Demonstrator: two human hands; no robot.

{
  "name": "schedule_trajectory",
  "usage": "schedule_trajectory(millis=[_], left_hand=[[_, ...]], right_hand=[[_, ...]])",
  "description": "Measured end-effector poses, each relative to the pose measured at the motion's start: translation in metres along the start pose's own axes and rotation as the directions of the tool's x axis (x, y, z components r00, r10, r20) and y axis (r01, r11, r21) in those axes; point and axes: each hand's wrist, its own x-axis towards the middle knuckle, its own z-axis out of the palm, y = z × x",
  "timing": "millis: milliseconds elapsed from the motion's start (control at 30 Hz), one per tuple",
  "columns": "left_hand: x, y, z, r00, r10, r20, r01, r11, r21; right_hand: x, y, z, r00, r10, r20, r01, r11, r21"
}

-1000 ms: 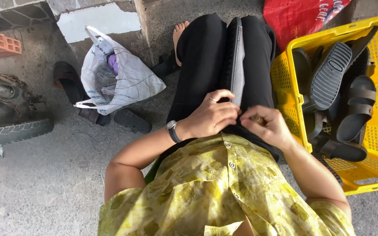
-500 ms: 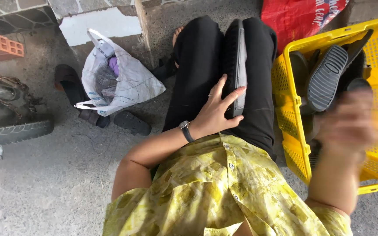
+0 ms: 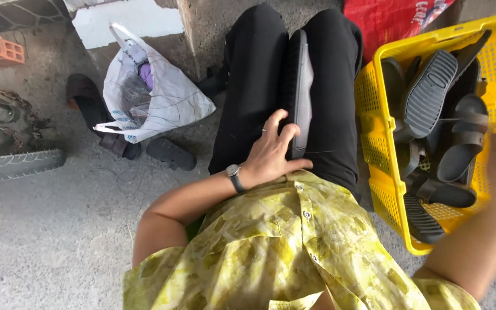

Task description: Hand-sewing the sole of a shoe using a needle and thread while sitting on the floor.

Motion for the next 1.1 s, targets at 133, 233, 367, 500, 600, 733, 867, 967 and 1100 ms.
schedule_trajectory(millis=[133,233,367,500,600,733,867,967,1100], left_hand=[[0.003,-0.002,0.002,1.000,-0.013,-0.025,0.012,0.999,-0.045],[-0.012,0.000,-0.003,1.000,0.003,-0.002,-0.003,0.999,-0.052],[-0.023,0.006,-0.010,0.996,0.053,-0.074,-0.056,0.998,-0.033],[-0.020,-0.003,-0.017,0.995,0.090,-0.038,-0.093,0.992,-0.090],[-0.025,-0.012,-0.029,0.992,-0.023,0.127,0.008,0.994,0.112],[-0.024,-0.029,-0.041,0.984,0.126,0.127,-0.110,0.986,-0.124],[0.003,-0.012,-0.081,0.997,0.030,0.077,0.044,0.594,-0.803],[0.023,-0.006,-0.087,0.992,0.045,0.117,0.081,0.484,-0.871],[0.050,-0.034,-0.052,0.990,0.082,0.111,0.078,0.324,-0.943]], right_hand=[[0.074,-0.197,-0.058,0.993,-0.107,0.050,0.089,0.955,0.283],[0.093,-0.278,-0.065,0.960,-0.247,0.134,0.092,0.727,0.681],[0.075,-0.297,-0.044,0.884,-0.387,0.262,0.028,0.603,0.797],[0.065,-0.287,-0.045,0.851,-0.229,0.473,-0.225,0.654,0.722],[0.067,-0.282,-0.056,0.806,-0.107,0.582,-0.424,0.582,0.694],[0.064,-0.284,-0.060,0.799,-0.140,0.584,-0.435,0.536,0.723],[0.070,-0.289,-0.067,0.803,-0.171,0.571,-0.463,0.424,0.778],[0.086,-0.294,-0.078,0.789,-0.188,0.585,-0.476,0.416,0.775],[0.083,-0.288,-0.068,0.784,-0.183,0.593,-0.489,0.406,0.772]])
